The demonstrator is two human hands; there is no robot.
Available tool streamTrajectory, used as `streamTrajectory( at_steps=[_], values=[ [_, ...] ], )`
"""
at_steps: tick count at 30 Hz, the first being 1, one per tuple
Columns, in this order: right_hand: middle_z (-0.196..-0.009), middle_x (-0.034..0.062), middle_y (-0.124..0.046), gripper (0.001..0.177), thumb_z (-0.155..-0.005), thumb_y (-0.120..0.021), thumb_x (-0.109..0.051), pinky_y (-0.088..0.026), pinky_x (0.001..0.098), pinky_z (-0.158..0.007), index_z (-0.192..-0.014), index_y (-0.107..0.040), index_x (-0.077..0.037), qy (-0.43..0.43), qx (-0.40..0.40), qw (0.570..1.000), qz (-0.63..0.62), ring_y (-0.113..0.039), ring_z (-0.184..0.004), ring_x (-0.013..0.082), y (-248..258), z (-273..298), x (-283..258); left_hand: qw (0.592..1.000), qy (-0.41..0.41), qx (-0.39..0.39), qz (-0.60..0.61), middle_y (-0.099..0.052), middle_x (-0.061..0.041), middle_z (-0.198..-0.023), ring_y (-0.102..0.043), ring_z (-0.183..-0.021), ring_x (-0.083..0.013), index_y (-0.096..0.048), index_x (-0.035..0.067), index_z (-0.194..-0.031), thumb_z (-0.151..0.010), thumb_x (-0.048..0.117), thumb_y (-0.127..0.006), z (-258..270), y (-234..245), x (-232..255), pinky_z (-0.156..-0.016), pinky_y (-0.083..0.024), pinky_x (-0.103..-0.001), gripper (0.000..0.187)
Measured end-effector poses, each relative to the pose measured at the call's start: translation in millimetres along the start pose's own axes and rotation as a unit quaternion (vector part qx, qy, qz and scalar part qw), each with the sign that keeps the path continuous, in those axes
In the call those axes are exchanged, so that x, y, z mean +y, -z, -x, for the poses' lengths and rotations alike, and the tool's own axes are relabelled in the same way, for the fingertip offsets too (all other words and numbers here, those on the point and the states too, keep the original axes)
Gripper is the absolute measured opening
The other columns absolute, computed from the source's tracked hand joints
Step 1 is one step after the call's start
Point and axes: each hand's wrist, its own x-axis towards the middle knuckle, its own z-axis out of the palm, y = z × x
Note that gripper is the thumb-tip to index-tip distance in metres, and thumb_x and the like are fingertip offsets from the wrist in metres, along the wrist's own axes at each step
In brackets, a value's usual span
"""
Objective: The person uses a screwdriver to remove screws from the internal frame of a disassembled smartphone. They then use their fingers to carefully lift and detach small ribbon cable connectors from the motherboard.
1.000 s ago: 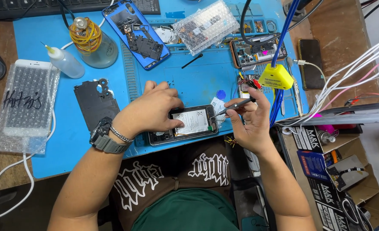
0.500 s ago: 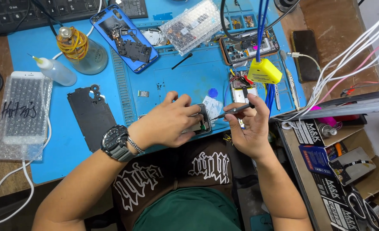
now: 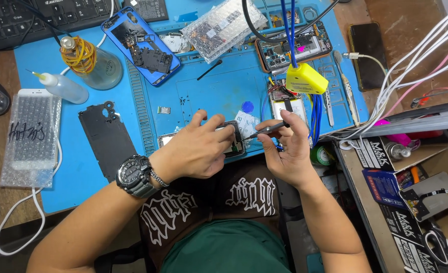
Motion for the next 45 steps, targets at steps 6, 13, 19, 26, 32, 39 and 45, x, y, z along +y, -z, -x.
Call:
streamTrajectory(
  at_steps=[6, 13, 19, 26, 32, 39, 45],
  values=[
    [-0.107, 0.0229, -0.070, 0.069, -0.094, -0.064, 0.014, -0.064, 0.0438, -0.076, -0.151, -0.026, 0.005, -0.004, -0.018, 1.000, 0.005, -0.072, -0.087, 0.0334, -3.4, -5.4, -0.8, 1.000, 0.010, 0.005, 0.026, -0.063, -0.005, -0.114, -0.048, -0.119, -0.0267, -0.073, 0.013, -0.108, -0.084, 0.034, -0.057, 4.2, 0.1, -1.7, -0.096, -0.032, -0.048, 0.036],
    [-0.108, 0.0221, -0.072, 0.063, -0.093, -0.065, 0.013, -0.064, 0.0457, -0.079, -0.147, -0.033, 0.008, 0.006, -0.041, 0.999, 0.006, -0.074, -0.089, 0.0352, -1.2, -14.7, -6.9, 0.997, 0.025, 0.021, 0.073, -0.064, -0.001, -0.119, -0.045, -0.123, -0.0236, -0.071, 0.014, -0.117, -0.091, 0.041, -0.060, 10.7, 1.5, -8.8, -0.097, -0.030, -0.044, 0.039],
    [-0.099, 0.0147, -0.075, 0.039, -0.095, -0.068, 0.006, -0.063, 0.0462, -0.075, -0.133, -0.066, -0.002, 0.040, -0.093, 0.995, 0.022, -0.074, -0.084, 0.0338, 7.4, -36.5, -25.5, 0.997, 0.023, 0.019, 0.069, -0.064, 0.001, -0.119, -0.046, -0.123, -0.0233, -0.070, 0.015, -0.119, -0.089, 0.042, -0.062, 11.8, 1.8, -9.7, -0.096, -0.031, -0.046, 0.041],
    [-0.092, 0.0076, -0.070, 0.034, -0.095, -0.071, -0.002, -0.059, 0.0409, -0.070, -0.127, -0.077, -0.012, 0.063, -0.062, 0.994, 0.068, -0.066, -0.076, 0.0271, 5.3, -33.7, -30.0, 0.998, 0.032, 0.006, 0.062, -0.063, 0.001, -0.126, -0.046, -0.125, -0.0237, -0.068, 0.015, -0.123, -0.091, 0.041, -0.062, 12.2, 7.8, -5.5, -0.097, -0.032, -0.047, 0.042],
    [-0.097, 0.0125, -0.074, 0.030, -0.093, -0.072, 0.002, -0.060, 0.0421, -0.076, -0.121, -0.077, -0.006, 0.064, -0.050, 0.995, 0.054, -0.072, -0.082, 0.0315, 5.5, -34.2, -31.1, 0.998, 0.030, -0.016, 0.043, -0.063, 0.001, -0.126, -0.045, -0.124, -0.0240, -0.066, 0.017, -0.128, -0.092, 0.042, -0.061, 11.1, 9.4, -4.4, -0.097, -0.031, -0.047, 0.045],
    [-0.089, 0.0070, -0.073, 0.032, -0.092, -0.079, -0.005, -0.059, 0.0405, -0.071, -0.123, -0.078, -0.009, 0.090, -0.026, 0.985, 0.146, -0.069, -0.075, 0.0289, 6.7, -23.1, -17.6, 0.999, 0.027, -0.030, 0.022, -0.061, 0.000, -0.126, -0.046, -0.124, -0.0251, -0.064, 0.018, -0.130, -0.092, 0.042, -0.058, 9.5, 7.8, -1.7, -0.098, -0.032, -0.048, 0.045],
    [-0.095, 0.0145, -0.077, 0.021, -0.094, -0.073, 0.003, -0.061, 0.0428, -0.073, -0.113, -0.077, -0.001, 0.045, -0.032, 0.998, 0.017, -0.074, -0.081, 0.0347, 0.5, -34.4, -38.4, 0.999, 0.000, -0.013, -0.048, -0.063, -0.004, -0.124, -0.049, -0.122, -0.0269, -0.070, 0.016, -0.117, -0.091, 0.038, -0.054, 9.0, 4.0, 2.6, -0.098, -0.034, -0.051, 0.038]
  ],
)
